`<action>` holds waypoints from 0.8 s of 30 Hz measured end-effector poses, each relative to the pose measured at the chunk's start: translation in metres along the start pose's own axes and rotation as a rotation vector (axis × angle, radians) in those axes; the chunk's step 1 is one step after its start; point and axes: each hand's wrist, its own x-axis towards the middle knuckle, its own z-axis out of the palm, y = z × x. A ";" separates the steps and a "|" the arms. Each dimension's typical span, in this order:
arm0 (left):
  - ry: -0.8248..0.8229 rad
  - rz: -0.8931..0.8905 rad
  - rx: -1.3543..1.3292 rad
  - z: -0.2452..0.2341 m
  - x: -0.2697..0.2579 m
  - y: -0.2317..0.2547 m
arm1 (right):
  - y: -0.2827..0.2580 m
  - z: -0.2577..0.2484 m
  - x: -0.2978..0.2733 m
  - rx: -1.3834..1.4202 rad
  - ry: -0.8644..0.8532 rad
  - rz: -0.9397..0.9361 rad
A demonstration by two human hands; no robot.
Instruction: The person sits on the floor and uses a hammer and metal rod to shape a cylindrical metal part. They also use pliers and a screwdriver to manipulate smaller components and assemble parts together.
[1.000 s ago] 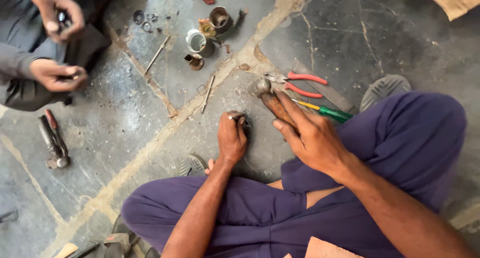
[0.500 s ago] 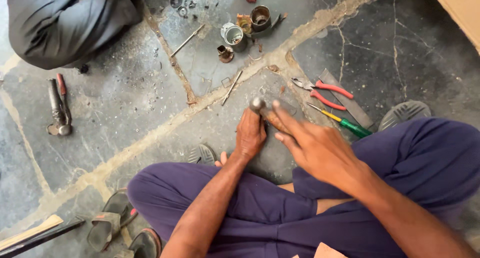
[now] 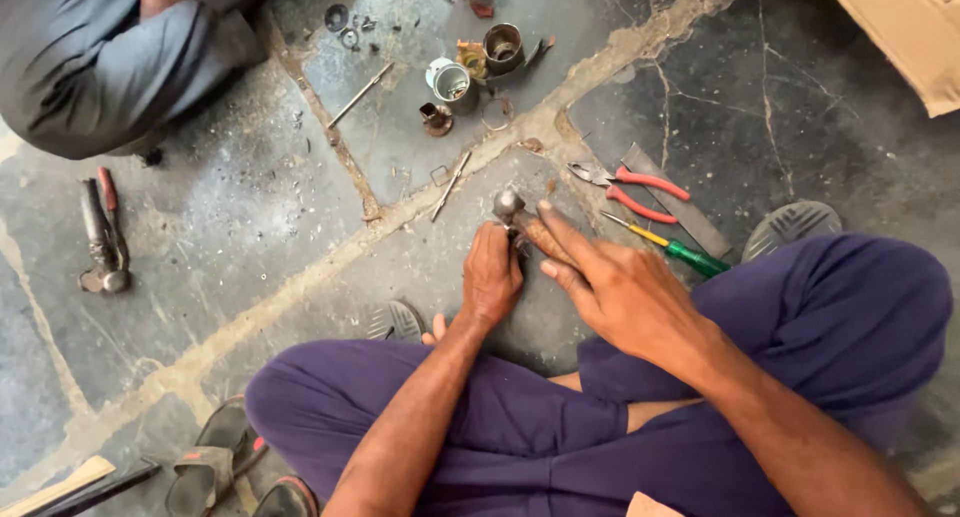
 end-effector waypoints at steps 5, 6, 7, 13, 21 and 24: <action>-0.030 -0.039 0.017 0.002 -0.013 -0.002 | 0.008 -0.003 -0.028 0.020 0.313 -0.169; -0.023 -0.036 0.005 0.001 -0.007 -0.004 | 0.009 -0.002 -0.024 0.019 0.354 -0.209; -0.030 -0.036 -0.011 -0.002 -0.007 -0.002 | 0.008 0.001 -0.023 0.020 0.395 -0.235; -0.061 -0.059 -0.032 -0.005 -0.009 0.007 | 0.031 0.020 -0.025 0.094 0.049 0.009; -0.058 -0.074 -0.093 -0.006 -0.008 0.010 | 0.068 -0.019 -0.033 0.238 0.370 0.253; -0.071 -0.101 -0.063 -0.005 -0.008 0.010 | 0.073 -0.024 -0.035 0.246 0.436 0.157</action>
